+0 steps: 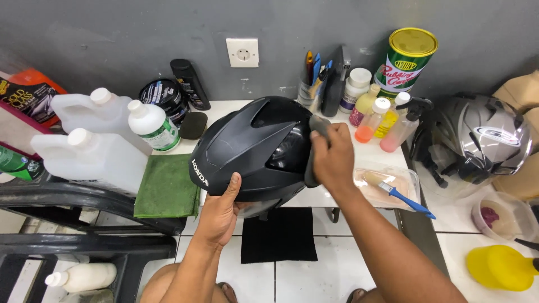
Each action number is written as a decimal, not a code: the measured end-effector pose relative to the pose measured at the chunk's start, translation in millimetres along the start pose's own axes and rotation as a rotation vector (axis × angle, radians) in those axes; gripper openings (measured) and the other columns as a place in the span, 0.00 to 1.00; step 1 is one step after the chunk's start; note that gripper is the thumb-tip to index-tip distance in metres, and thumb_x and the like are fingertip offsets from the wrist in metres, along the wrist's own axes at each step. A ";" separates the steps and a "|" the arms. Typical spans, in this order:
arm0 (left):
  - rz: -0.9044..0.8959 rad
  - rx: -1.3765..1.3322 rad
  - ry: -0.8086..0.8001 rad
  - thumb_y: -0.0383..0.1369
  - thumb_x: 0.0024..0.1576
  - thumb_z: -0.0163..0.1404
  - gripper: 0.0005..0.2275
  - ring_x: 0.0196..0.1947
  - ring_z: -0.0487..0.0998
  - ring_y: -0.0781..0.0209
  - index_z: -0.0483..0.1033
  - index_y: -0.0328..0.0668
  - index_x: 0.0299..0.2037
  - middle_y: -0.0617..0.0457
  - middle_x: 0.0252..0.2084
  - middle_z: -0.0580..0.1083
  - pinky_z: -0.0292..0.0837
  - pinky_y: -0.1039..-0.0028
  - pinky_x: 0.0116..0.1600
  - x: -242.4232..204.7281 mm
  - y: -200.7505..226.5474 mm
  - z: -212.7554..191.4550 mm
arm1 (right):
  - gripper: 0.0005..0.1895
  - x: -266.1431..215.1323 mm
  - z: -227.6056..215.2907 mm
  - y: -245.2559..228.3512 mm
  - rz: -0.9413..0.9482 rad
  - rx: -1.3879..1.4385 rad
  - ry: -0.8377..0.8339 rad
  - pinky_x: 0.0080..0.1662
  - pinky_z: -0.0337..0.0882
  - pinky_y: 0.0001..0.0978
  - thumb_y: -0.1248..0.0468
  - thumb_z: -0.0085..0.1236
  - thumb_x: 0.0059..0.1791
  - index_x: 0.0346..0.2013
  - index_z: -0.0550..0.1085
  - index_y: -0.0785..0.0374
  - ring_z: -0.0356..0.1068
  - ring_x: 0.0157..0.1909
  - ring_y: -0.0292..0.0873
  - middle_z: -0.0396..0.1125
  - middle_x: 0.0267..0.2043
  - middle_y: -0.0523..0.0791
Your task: The person wipes a black motorcycle helmet with a dark cloth, rubbing the surface in circular motions. The person rotates the helmet to clean different sides and continues wiping until the end of the clip.
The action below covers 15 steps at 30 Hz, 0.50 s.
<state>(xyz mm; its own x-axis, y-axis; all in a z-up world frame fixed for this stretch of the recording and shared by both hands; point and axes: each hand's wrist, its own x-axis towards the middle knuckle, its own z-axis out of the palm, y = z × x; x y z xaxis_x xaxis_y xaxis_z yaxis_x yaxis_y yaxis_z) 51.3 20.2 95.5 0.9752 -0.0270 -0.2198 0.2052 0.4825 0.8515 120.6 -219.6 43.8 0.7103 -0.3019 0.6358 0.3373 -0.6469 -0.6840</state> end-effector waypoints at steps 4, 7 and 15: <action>0.002 -0.015 0.020 0.33 0.58 0.50 0.18 0.45 0.80 0.41 0.73 0.43 0.59 0.41 0.48 0.79 0.80 0.50 0.45 2.3 -7.1 -3.0 | 0.19 -22.7 -11.3 -48.1 -0.431 -0.035 -0.081 0.43 0.70 0.41 0.67 0.53 0.41 0.45 0.81 0.54 0.69 0.34 0.53 0.66 0.35 0.46; 0.013 -0.015 0.006 0.34 0.58 0.50 0.17 0.45 0.81 0.42 0.73 0.45 0.58 0.43 0.48 0.79 0.81 0.52 0.44 1.4 -5.8 -3.8 | 0.22 -23.5 -1.7 -21.2 -0.442 -0.186 -0.021 0.60 0.51 0.35 0.61 0.56 0.46 0.55 0.77 0.45 0.65 0.54 0.43 0.67 0.50 0.41; 0.001 0.026 -0.024 0.33 0.59 0.48 0.19 0.48 0.79 0.38 0.71 0.42 0.61 0.39 0.51 0.77 0.79 0.48 0.46 9.0 -13.3 -15.2 | 0.22 -15.1 -5.1 -60.1 -0.054 0.190 -0.247 0.70 0.35 0.58 0.63 0.46 0.55 0.65 0.67 0.58 0.46 0.74 0.60 0.57 0.70 0.52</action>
<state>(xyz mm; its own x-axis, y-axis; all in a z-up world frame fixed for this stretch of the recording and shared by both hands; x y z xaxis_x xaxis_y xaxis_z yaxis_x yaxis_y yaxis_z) 56.1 26.8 75.0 0.9770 -0.0478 -0.2078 0.2062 0.4597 0.8638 86.5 -179.8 77.2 0.8088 -0.0766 0.5830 0.4715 -0.5080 -0.7209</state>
